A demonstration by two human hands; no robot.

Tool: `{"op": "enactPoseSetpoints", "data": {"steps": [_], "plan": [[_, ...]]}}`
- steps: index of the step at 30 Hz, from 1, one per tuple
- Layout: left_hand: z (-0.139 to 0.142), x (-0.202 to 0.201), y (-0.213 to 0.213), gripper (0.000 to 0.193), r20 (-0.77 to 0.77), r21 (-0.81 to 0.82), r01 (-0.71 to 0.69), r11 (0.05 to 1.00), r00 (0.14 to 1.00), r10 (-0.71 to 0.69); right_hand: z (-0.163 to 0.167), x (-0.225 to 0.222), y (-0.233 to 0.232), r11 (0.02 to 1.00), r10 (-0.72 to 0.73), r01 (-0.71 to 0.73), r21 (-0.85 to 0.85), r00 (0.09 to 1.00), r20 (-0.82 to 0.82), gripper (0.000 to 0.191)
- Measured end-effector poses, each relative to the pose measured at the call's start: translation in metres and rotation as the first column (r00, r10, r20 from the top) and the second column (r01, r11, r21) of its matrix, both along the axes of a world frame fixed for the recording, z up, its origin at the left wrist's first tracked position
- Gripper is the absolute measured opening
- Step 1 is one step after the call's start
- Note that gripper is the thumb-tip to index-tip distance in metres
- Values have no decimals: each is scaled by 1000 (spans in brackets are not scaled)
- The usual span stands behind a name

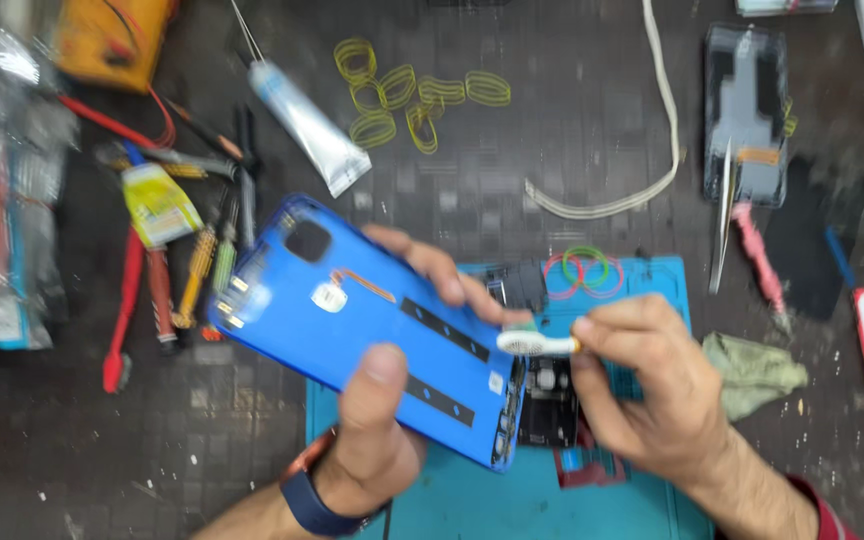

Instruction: The person cleans the inside of a disassembled smartphone housing with a toothbrush, then fits a replacement LCD screen combo onto the phone frame, pressing it into place and testing it while the phone is connected to a charging cable. They repeatedly align and press the screen assembly against the frame to seat it.

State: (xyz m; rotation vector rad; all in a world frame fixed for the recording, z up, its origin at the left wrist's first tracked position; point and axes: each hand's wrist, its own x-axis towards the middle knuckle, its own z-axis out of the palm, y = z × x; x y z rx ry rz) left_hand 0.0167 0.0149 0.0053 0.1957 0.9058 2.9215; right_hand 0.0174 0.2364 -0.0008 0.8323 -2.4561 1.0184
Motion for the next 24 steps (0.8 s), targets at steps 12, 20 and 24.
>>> {"op": "enactPoseSetpoints", "data": {"steps": [12,20,24], "plan": [[0,-2,3,61,-15,-58,8,998,1000,-9,3,1,-4,999,-34,34,-5,999,-2,38],[-1,-2,2,60,-29,-127,64,990,997,-68,4,1,-5,998,-70,70,0,996,-47,37],[-4,-1,3,62,-53,-140,80,987,995,-89,2,2,-5,997,-76,77,11,996,-56,37]]}}
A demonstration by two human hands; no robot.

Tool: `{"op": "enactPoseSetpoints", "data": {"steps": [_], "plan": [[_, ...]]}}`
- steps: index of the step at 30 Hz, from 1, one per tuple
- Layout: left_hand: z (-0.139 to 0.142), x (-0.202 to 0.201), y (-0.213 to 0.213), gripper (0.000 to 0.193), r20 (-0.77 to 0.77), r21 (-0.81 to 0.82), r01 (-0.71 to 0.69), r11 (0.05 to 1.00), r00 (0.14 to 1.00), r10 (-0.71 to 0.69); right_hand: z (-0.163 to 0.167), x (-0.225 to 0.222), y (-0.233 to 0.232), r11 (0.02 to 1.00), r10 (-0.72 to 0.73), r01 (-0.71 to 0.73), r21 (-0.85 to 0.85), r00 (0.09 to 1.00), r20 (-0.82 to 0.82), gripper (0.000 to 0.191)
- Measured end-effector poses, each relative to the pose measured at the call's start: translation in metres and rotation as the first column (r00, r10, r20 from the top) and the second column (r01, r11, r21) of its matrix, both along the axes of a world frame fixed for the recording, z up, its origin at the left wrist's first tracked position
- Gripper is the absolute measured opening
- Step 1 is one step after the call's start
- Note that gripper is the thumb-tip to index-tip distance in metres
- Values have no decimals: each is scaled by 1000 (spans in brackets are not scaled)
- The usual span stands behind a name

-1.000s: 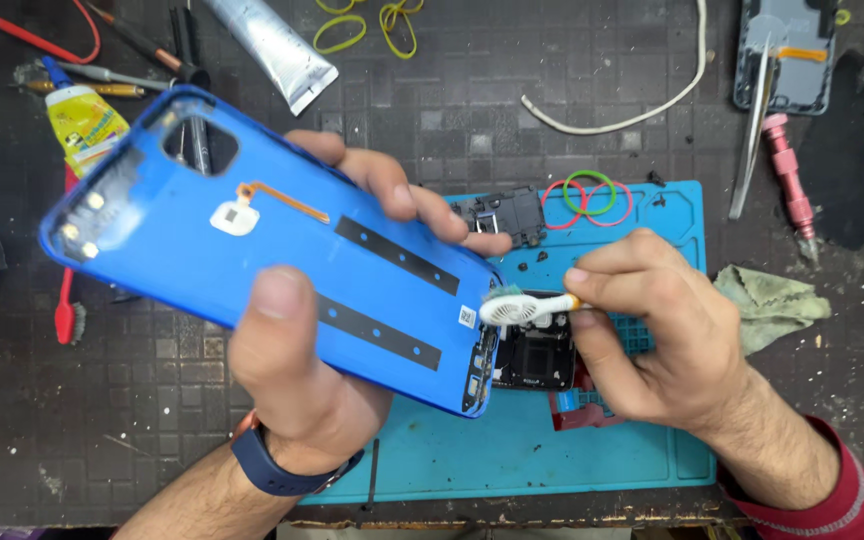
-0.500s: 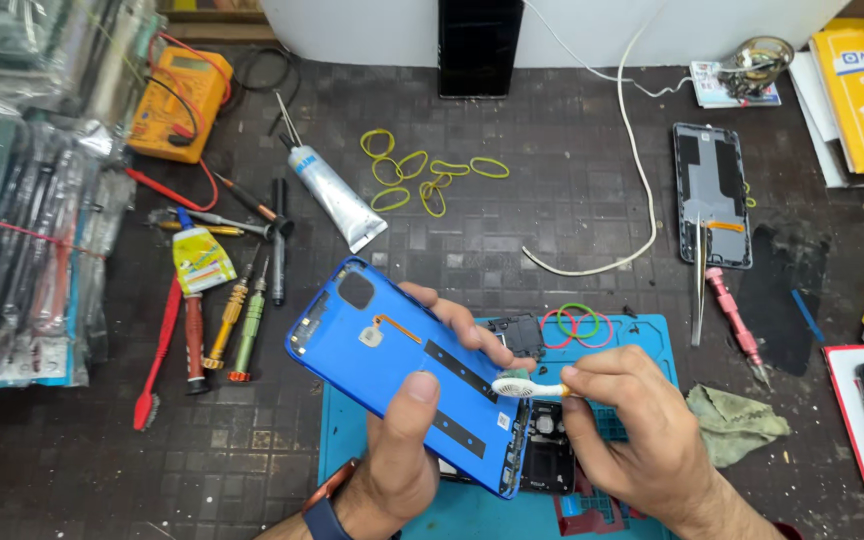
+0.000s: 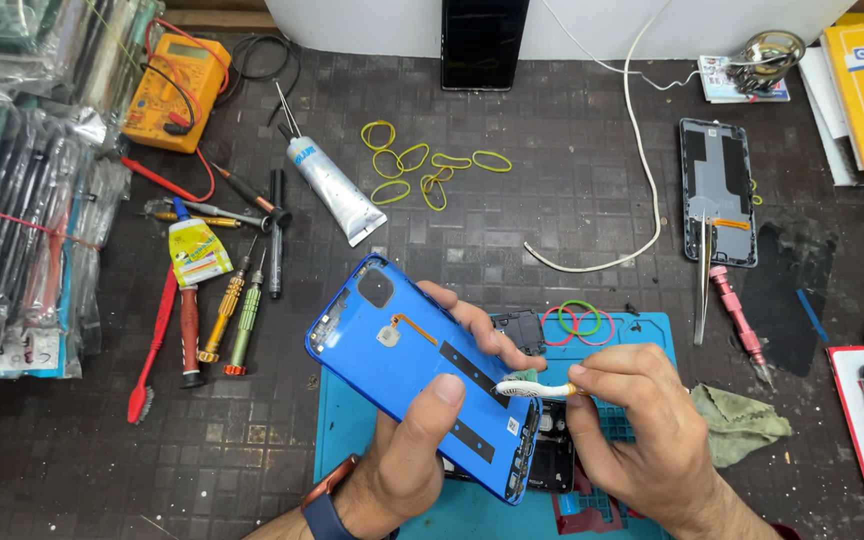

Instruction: The person cleans the inside of a disassembled smartphone housing with a toothbrush, then fits a replacement LCD screen combo onto the phone frame, pressing it into place and testing it while the phone is connected to a charging cable. They repeatedly align and press the screen assembly against the frame to seat it.

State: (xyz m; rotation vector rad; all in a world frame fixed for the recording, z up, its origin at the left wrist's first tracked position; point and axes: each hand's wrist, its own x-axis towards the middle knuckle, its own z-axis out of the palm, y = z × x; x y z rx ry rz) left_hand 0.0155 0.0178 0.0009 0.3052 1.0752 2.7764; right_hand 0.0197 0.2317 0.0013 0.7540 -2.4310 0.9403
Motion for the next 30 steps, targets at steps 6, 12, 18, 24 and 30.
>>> {"op": "enactPoseSetpoints", "data": {"steps": [6,12,18,24,30], "plan": [[1,-1,0,61,1,-22,9,1000,1000,-9,1,-1,0,1000,7,-7,-3,1000,1,39],[0,-1,0,62,-13,-20,2,1000,1000,-2,1,-2,0,999,34,-34,6,999,-2,39],[-1,0,1,62,-29,-53,13,999,999,-15,0,-1,1,1000,16,-16,3,1000,2,38],[-3,0,1,63,-31,-56,21,998,999,-23,0,-1,0,1000,21,-21,7,1000,-11,37],[0,1,1,62,-13,-21,-1,1000,1000,1,3,-1,-1,1000,13,-13,-8,1000,13,37]]}}
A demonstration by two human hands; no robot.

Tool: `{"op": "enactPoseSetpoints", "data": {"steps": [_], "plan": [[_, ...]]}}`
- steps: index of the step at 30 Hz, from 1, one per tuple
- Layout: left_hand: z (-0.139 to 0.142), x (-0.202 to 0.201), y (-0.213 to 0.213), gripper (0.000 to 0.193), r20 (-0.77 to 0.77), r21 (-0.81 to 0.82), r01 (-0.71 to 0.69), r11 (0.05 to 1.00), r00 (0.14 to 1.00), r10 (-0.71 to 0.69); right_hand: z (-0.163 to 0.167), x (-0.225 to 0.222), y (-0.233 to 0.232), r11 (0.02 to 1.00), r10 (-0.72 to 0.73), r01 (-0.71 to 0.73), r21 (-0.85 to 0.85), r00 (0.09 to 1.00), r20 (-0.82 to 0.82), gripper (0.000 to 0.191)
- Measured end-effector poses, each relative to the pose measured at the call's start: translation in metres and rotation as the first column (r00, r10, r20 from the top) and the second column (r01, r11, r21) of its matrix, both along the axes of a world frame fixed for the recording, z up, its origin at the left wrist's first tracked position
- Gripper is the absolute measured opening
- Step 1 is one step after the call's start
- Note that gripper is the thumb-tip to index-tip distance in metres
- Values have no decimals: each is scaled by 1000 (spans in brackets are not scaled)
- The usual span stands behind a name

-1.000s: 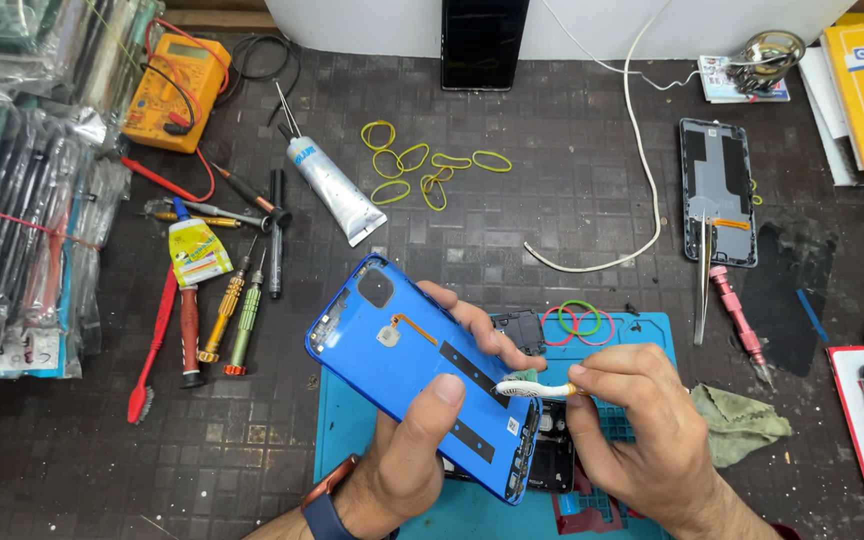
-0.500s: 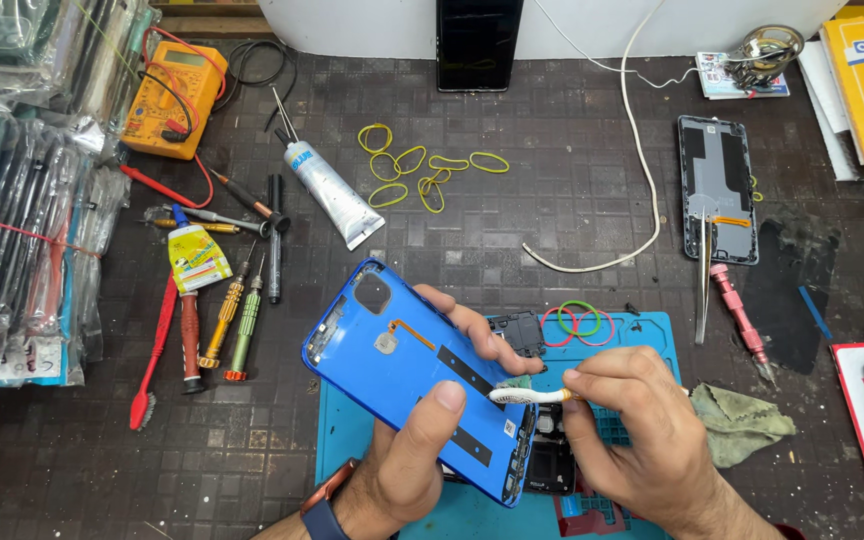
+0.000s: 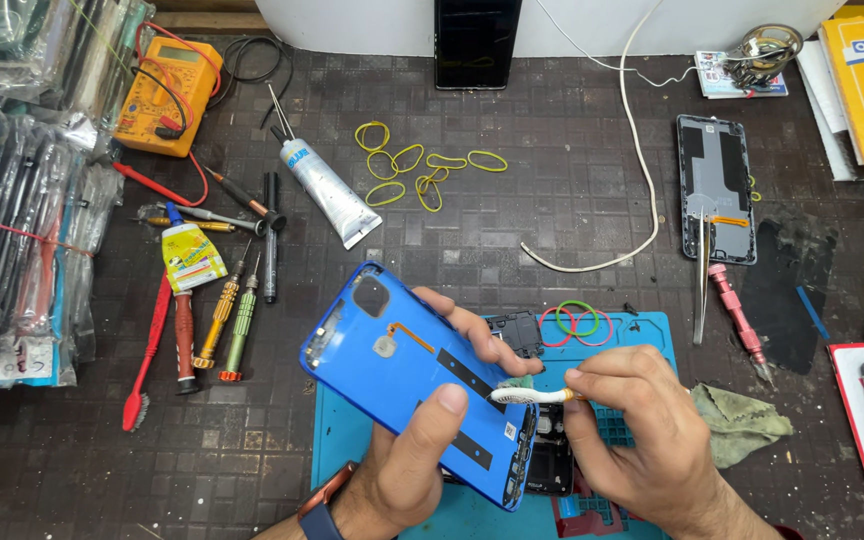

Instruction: The person cleans the inside of a disassembled smartphone housing with a toothbrush, then fits a replacement LCD screen combo onto the phone frame, pressing it into place and testing it while the phone is connected to a charging cable. They repeatedly align and press the screen assembly against the frame to seat it.

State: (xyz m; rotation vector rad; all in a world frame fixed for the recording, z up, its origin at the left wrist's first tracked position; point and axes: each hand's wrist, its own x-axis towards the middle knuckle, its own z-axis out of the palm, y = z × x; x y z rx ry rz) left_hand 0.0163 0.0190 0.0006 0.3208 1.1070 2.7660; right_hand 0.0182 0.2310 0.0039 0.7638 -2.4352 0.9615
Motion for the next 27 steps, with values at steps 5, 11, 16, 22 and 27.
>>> {"op": "enactPoseSetpoints", "data": {"steps": [5,11,16,22,27], "plan": [[2,-1,-3,61,27,96,11,995,1000,-13,4,0,-3,1000,2,-3,20,1000,30,37],[-1,-2,-9,62,55,206,-27,978,998,16,-4,6,5,1000,10,-9,-6,991,133,27],[-2,-3,-9,62,50,188,-45,981,998,36,-4,9,24,974,130,14,-226,783,609,16],[0,0,-9,60,-5,66,-58,996,998,58,-4,3,16,994,9,23,-111,960,281,19],[1,0,-13,59,-71,-25,-95,995,993,93,-7,5,8,983,184,-177,-53,956,229,20]]}}
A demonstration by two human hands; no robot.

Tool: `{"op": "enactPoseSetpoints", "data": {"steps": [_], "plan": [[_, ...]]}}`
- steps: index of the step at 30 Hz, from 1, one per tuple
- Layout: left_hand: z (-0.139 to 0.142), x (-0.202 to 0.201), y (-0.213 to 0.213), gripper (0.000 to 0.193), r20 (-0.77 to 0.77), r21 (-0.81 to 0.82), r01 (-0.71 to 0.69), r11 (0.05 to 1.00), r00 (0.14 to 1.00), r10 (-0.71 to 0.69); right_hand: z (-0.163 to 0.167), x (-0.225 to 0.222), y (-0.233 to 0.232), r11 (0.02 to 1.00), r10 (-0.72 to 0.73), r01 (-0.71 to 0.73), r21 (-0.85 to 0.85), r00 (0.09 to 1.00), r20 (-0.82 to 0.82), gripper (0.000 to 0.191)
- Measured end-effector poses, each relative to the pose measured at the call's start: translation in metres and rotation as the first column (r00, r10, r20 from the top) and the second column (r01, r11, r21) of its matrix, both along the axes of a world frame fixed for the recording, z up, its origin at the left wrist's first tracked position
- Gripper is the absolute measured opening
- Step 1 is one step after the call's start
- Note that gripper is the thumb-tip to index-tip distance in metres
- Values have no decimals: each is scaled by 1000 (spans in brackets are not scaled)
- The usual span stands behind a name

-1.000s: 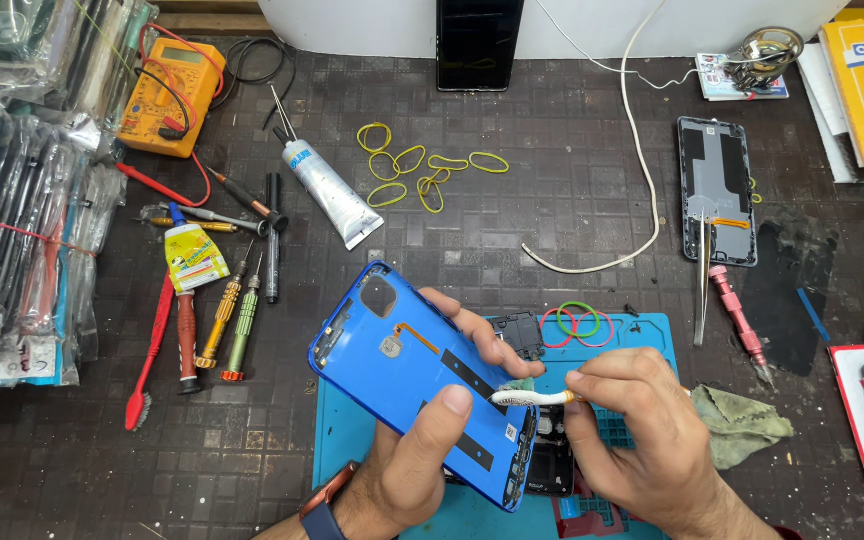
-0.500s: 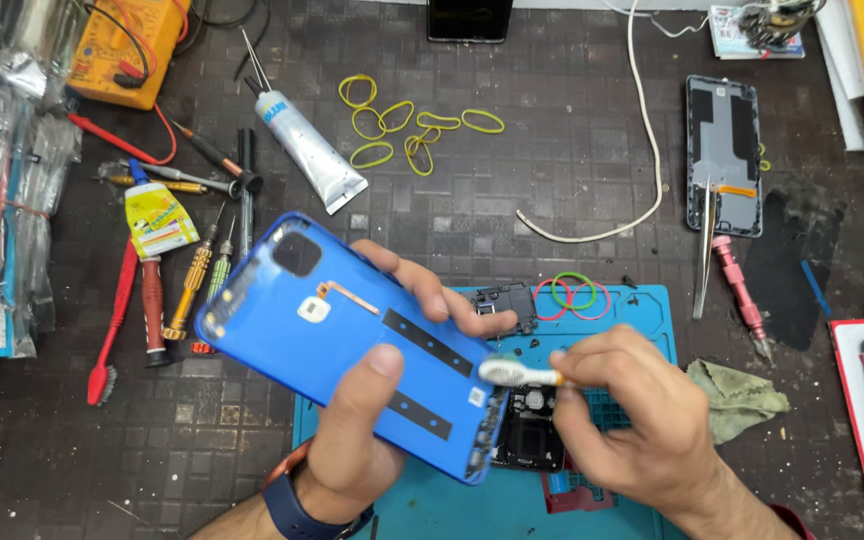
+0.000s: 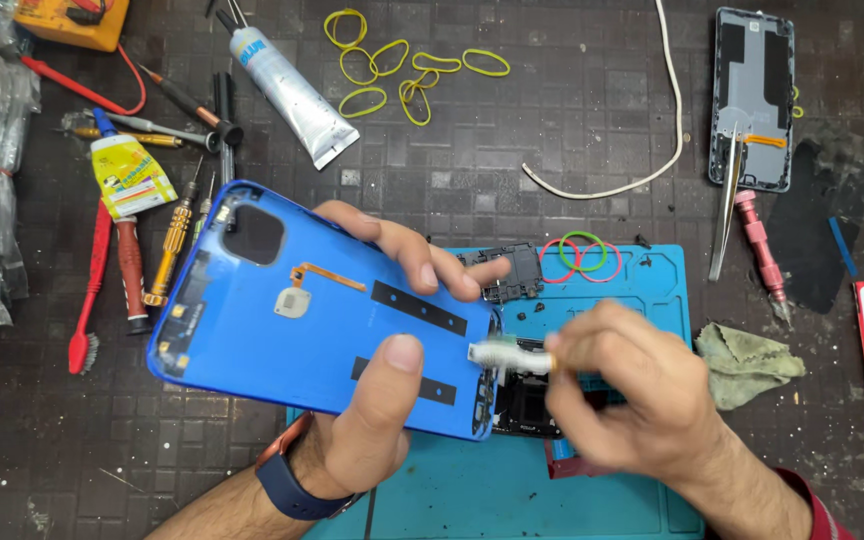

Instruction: The person cleans the inside of a disassembled smartphone housing with a toothbrush, then fits a replacement LCD screen combo onto the phone frame, pressing it into place and testing it while the phone is connected to a charging cable. They repeatedly align and press the screen assembly against the frame to seat it.

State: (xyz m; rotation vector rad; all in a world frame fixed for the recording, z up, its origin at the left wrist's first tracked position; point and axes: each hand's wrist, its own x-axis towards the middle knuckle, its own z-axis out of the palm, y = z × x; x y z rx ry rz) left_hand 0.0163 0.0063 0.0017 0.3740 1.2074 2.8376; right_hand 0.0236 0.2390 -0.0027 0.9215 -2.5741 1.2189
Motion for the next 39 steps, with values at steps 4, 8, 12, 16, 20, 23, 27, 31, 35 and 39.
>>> {"op": "enactPoseSetpoints", "data": {"steps": [4,8,12,16,20,23,27,31,35,39], "plan": [[2,1,-3,57,-20,-44,-34,998,999,34,6,6,3,990,99,-64,-129,952,288,21],[3,1,-4,56,-60,-67,-47,997,997,43,4,3,-4,995,-78,81,-60,995,54,18],[3,-1,0,59,18,36,-15,999,1000,14,10,2,4,983,152,-121,-137,959,241,15],[-2,-3,2,61,117,247,66,967,988,-97,6,4,16,937,304,-215,-277,891,337,17],[-13,-11,5,65,136,415,75,907,980,-144,-2,8,19,950,96,-7,-314,959,269,14],[-17,-19,6,63,104,290,61,955,990,-95,-1,9,20,875,-52,201,-441,944,327,15],[-8,-25,6,44,260,-106,-55,993,962,81,4,5,16,805,-163,313,-503,933,320,16],[4,-25,10,30,206,-347,-69,935,967,148,15,-3,11,911,-316,355,-212,928,194,16],[6,-22,11,28,189,-359,19,933,981,53,27,-17,12,993,88,-84,80,995,-37,21],[0,-21,11,28,131,-492,22,870,990,49,30,-23,6,978,-105,119,169,990,-91,18]]}}
